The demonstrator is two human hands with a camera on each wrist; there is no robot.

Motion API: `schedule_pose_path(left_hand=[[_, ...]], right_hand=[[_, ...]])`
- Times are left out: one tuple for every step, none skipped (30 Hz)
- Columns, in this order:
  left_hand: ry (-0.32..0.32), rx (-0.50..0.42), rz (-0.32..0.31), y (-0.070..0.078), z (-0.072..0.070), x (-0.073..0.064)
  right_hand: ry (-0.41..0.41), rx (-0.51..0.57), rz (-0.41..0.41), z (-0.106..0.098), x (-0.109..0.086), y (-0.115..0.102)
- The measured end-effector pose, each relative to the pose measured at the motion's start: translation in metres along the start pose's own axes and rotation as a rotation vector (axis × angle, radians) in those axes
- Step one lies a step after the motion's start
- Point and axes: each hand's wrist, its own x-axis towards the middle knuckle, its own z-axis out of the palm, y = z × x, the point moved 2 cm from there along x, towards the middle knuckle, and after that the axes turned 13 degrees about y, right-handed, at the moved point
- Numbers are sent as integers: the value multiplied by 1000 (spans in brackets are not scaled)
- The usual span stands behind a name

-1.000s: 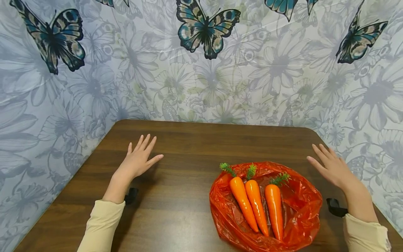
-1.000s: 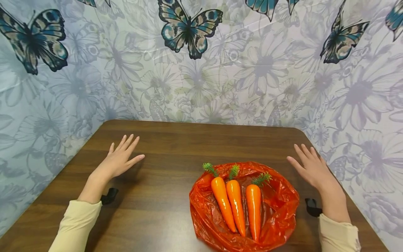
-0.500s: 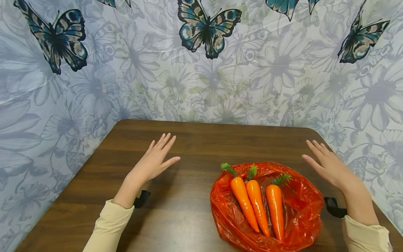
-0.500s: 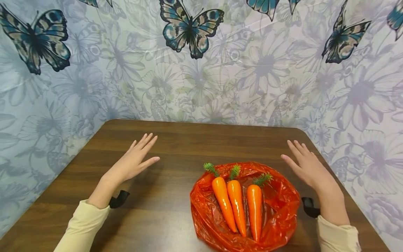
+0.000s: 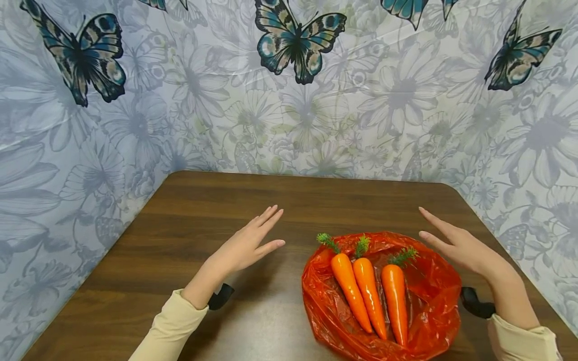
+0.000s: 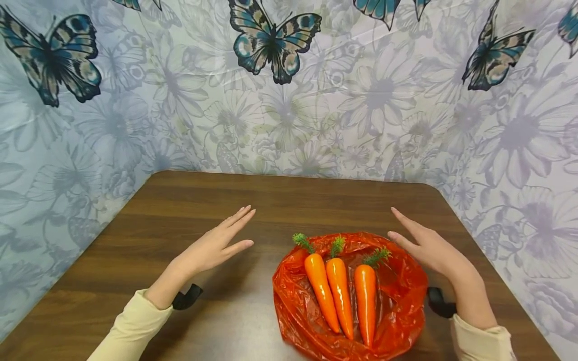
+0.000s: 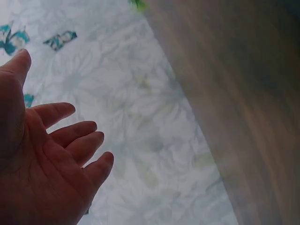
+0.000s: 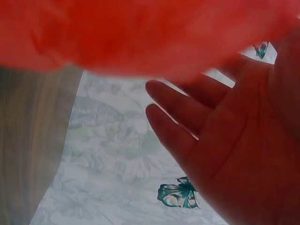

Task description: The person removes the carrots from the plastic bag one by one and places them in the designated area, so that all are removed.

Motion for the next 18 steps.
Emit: schedule_pose_path(left_hand=[[-9,-16,-10,2,2,0],[-16,-31,-15,4,5,0],[-22,-48,-16,6,8,0],[-28,-61,-18,8,10,0],[-37,-75,-19,9,13,0],[-40,-88,-16,10,16,0],[-42,-105,-12,11,18,0],[-47,-121,-7,11,21,1],[-52,-136,-4,13,23,1],[-56,-147,-1,13,25,1],[-59,-162,4,15,27,1],[-64,-179,9,16,29,1],[-74,-196,12,17,32,1],[-85,-211,16,18,34,0],[-98,-226,21,19,36,0],[-113,-245,25,20,39,-1],[-131,-264,29,21,42,-1],[-147,-279,33,22,44,-1]], right_hand=[[-1,-2,-7,1,0,-1],[0,-2,-16,2,1,-3],[2,-3,-28,3,1,-4],[8,1,-45,4,1,-4],[17,3,-63,5,2,-5],[28,8,-82,7,2,-6],[36,17,-106,9,3,-6],[42,29,-133,10,3,-6],[45,38,-153,12,3,-6],[43,51,-171,13,4,-6],[38,62,-181,15,4,-5],[29,76,-190,17,4,-5],[16,88,-195,18,4,-4],[9,97,-197,19,4,-4],[4,101,-197,20,4,-3],[1,109,-200,21,4,-3],[1,114,-199,22,3,-3],[8,119,-199,23,3,-3]])
